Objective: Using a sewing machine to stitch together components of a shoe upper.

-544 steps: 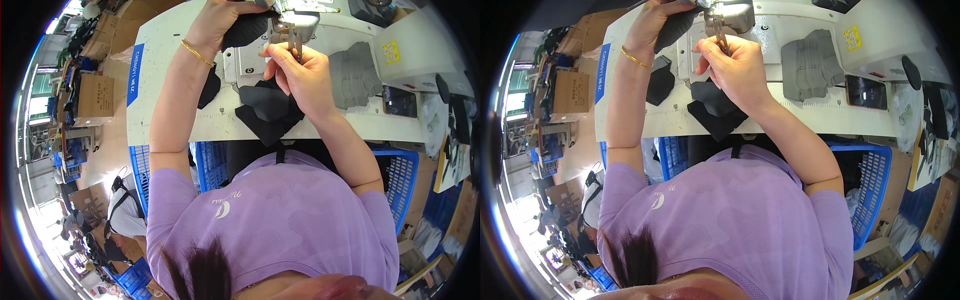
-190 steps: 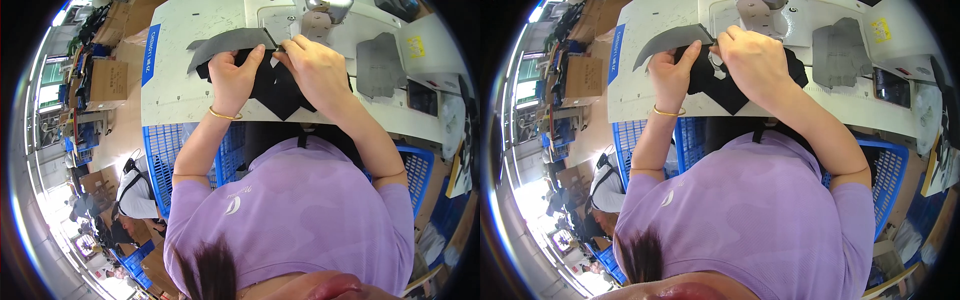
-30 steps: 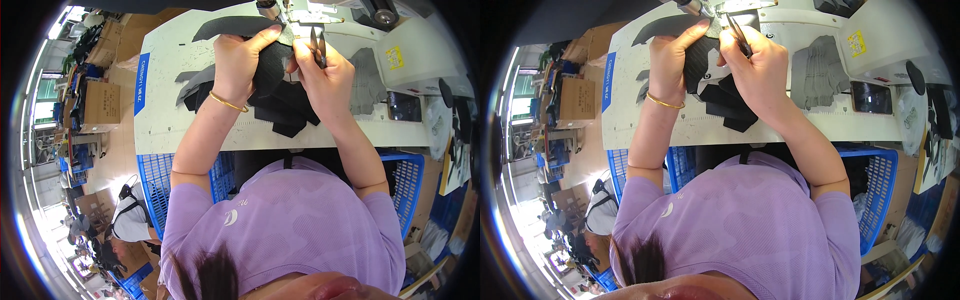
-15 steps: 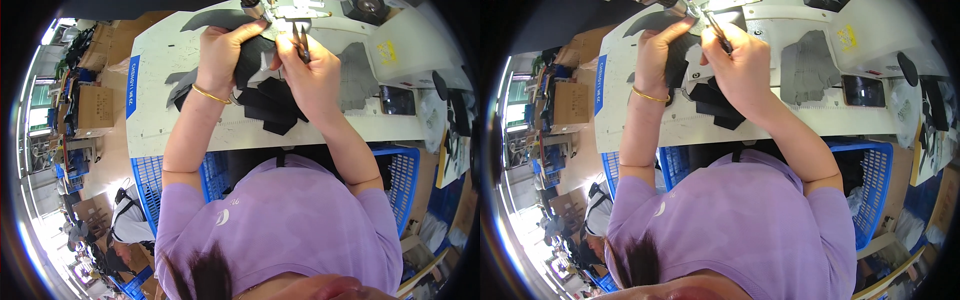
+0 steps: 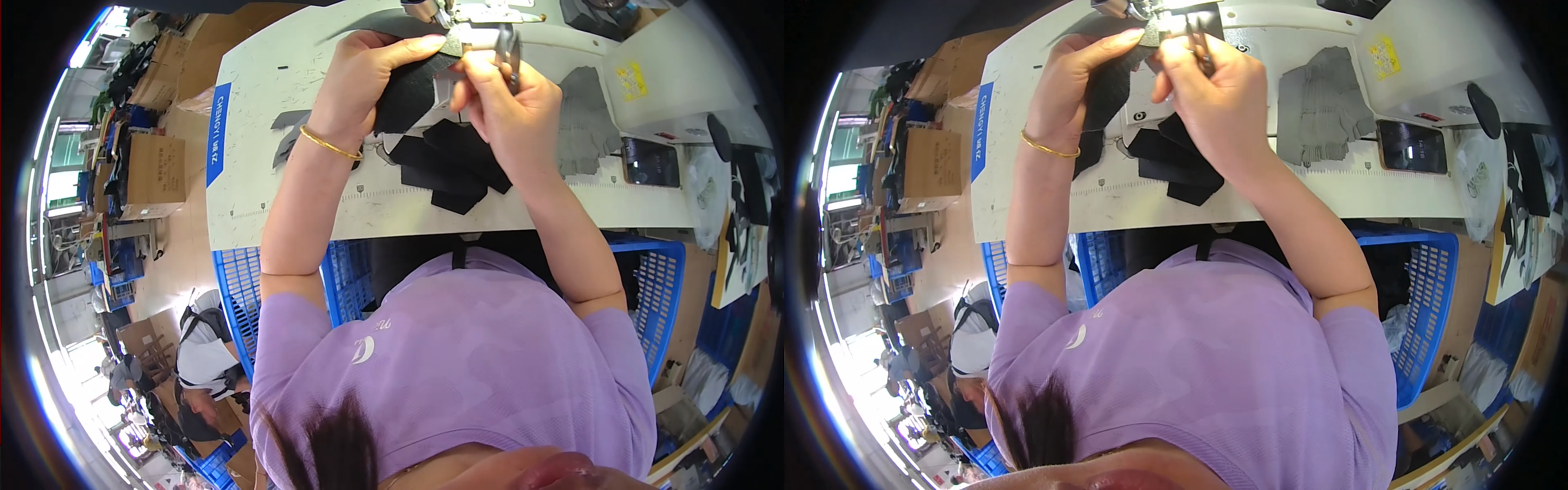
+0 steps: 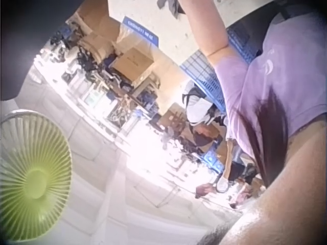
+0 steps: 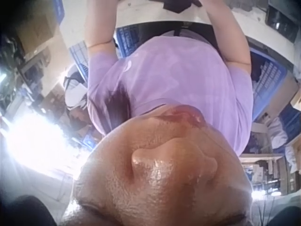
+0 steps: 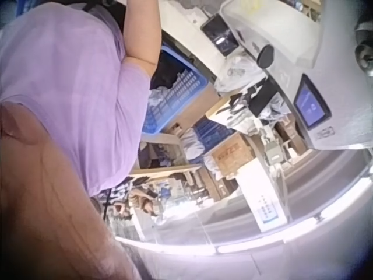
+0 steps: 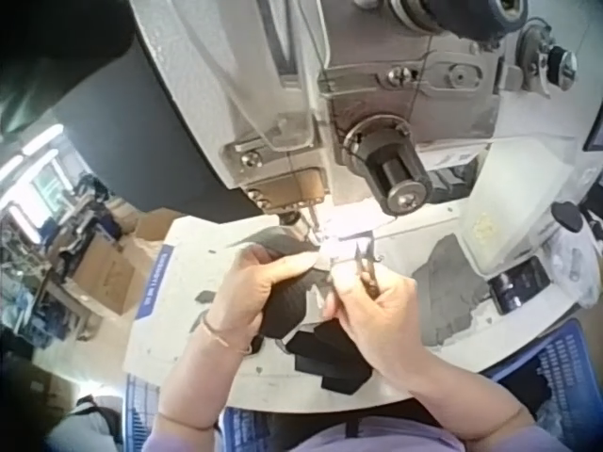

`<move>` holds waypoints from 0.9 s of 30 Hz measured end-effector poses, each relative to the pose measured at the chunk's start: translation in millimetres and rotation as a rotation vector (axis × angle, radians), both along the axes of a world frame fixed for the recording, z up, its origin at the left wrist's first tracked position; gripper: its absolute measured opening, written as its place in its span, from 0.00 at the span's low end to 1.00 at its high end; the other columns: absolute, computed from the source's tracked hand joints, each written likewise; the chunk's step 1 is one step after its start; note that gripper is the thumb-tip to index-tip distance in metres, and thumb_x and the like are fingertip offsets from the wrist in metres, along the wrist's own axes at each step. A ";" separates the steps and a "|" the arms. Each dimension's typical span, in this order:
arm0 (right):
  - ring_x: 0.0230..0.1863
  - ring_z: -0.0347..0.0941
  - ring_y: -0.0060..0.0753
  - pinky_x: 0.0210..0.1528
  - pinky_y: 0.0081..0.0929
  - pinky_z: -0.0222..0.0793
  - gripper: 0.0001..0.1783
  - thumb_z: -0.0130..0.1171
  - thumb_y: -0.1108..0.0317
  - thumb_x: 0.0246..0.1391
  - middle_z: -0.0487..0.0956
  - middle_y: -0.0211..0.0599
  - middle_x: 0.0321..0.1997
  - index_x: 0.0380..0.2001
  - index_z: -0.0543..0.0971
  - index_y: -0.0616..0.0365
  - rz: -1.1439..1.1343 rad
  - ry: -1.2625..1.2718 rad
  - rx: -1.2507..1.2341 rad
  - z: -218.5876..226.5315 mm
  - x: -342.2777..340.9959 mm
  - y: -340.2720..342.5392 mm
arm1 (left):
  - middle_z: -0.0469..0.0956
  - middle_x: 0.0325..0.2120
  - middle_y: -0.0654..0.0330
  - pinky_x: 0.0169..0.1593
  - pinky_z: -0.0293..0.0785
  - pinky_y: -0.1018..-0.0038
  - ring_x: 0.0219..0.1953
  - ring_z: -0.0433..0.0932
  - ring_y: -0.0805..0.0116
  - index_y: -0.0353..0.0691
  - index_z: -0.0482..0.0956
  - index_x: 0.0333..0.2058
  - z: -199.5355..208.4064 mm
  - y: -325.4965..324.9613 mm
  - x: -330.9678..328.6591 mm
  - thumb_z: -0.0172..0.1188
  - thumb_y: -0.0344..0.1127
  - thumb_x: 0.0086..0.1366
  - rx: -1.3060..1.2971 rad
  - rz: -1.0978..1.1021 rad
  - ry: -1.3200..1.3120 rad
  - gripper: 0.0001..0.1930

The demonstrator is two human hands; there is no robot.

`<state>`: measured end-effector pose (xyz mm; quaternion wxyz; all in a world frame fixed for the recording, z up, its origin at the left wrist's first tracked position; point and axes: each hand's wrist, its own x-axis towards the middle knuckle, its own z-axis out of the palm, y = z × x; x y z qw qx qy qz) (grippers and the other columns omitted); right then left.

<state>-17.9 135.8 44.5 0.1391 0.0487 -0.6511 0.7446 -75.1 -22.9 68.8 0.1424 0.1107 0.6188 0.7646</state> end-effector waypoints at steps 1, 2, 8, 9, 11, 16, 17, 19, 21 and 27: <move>0.13 0.64 0.13 0.18 0.17 0.58 0.15 0.53 0.63 0.61 0.77 0.28 0.16 0.24 0.79 0.61 0.004 0.003 -0.002 -0.7 0.0 2.1 | 0.82 0.30 0.57 0.32 0.77 0.81 0.27 0.80 0.76 0.29 0.82 0.37 0.4 -0.6 -0.2 0.65 0.31 0.61 0.018 -0.016 0.004 0.10; 0.13 0.63 0.13 0.16 0.15 0.57 0.15 0.53 0.64 0.62 0.77 0.29 0.17 0.26 0.80 0.62 0.050 -0.040 -0.078 -1.9 -0.1 4.1 | 0.82 0.30 0.57 0.32 0.77 0.81 0.27 0.80 0.75 0.29 0.82 0.37 2.3 -3.1 -0.2 0.65 0.31 0.61 -0.023 -0.019 -0.006 0.10; 0.12 0.61 0.11 0.14 0.14 0.54 0.15 0.53 0.64 0.62 0.77 0.32 0.17 0.28 0.81 0.64 0.131 -0.039 -0.172 2.2 1.2 -0.9 | 0.82 0.31 0.56 0.32 0.77 0.80 0.27 0.80 0.74 0.29 0.82 0.36 -2.1 -4.7 -2.5 0.65 0.29 0.60 0.019 -0.026 0.050 0.09; 0.13 0.61 0.11 0.14 0.14 0.54 0.15 0.53 0.64 0.62 0.77 0.32 0.17 0.26 0.80 0.64 0.119 -0.033 -0.147 1.3 0.3 -1.5 | 0.82 0.31 0.56 0.32 0.77 0.80 0.27 0.80 0.74 0.29 0.82 0.36 -2.1 -4.5 -2.8 0.65 0.29 0.60 0.021 -0.023 0.051 0.09; 0.13 0.61 0.11 0.14 0.13 0.54 0.16 0.53 0.64 0.63 0.77 0.32 0.17 0.25 0.79 0.63 0.110 -0.027 -0.121 2.2 -0.1 -3.0 | 0.83 0.31 0.56 0.33 0.77 0.79 0.28 0.80 0.74 0.29 0.82 0.36 -1.8 -3.5 -3.1 0.65 0.29 0.60 0.016 -0.008 0.049 0.09; 0.13 0.62 0.11 0.15 0.15 0.55 0.17 0.53 0.66 0.60 0.75 0.28 0.14 0.19 0.77 0.61 0.041 -0.025 -0.094 5.1 -0.1 -9.3 | 0.83 0.31 0.55 0.34 0.78 0.79 0.28 0.81 0.72 0.29 0.82 0.36 0.2 -8.0 -7.8 0.66 0.28 0.59 0.001 -0.039 0.028 0.09; 0.13 0.62 0.11 0.15 0.15 0.55 0.17 0.53 0.66 0.60 0.75 0.28 0.14 0.19 0.77 0.61 0.032 -0.028 -0.091 3.3 -1.3 -9.5 | 0.83 0.31 0.55 0.34 0.78 0.79 0.28 0.81 0.72 0.29 0.82 0.36 0.6 -8.7 -9.1 0.66 0.28 0.59 0.025 -0.057 0.026 0.09; 0.13 0.62 0.10 0.15 0.17 0.56 0.17 0.53 0.67 0.59 0.75 0.27 0.12 0.17 0.76 0.61 0.052 0.000 -0.089 -1.2 -4.4 -11.9 | 0.83 0.31 0.55 0.34 0.78 0.79 0.28 0.81 0.72 0.29 0.82 0.36 0.6 -9.4 -11.7 0.65 0.27 0.59 0.003 -0.062 0.009 0.08; 0.13 0.62 0.10 0.15 0.16 0.56 0.18 0.53 0.66 0.59 0.74 0.27 0.11 0.17 0.77 0.61 0.037 0.002 -0.089 0.4 -4.1 -11.2 | 0.83 0.31 0.54 0.34 0.78 0.79 0.29 0.81 0.72 0.29 0.82 0.36 -0.8 -8.9 -13.4 0.65 0.28 0.59 -0.016 -0.009 0.064 0.08; 0.14 0.62 0.09 0.16 0.15 0.56 0.13 0.54 0.67 0.59 0.76 0.28 0.14 0.24 0.81 0.63 0.045 -0.007 -0.093 2.8 -1.9 -10.7 | 0.82 0.32 0.57 0.35 0.75 0.80 0.29 0.80 0.73 0.29 0.81 0.38 2.3 -4.8 -22.2 0.61 0.25 0.61 -0.031 0.015 0.040 0.08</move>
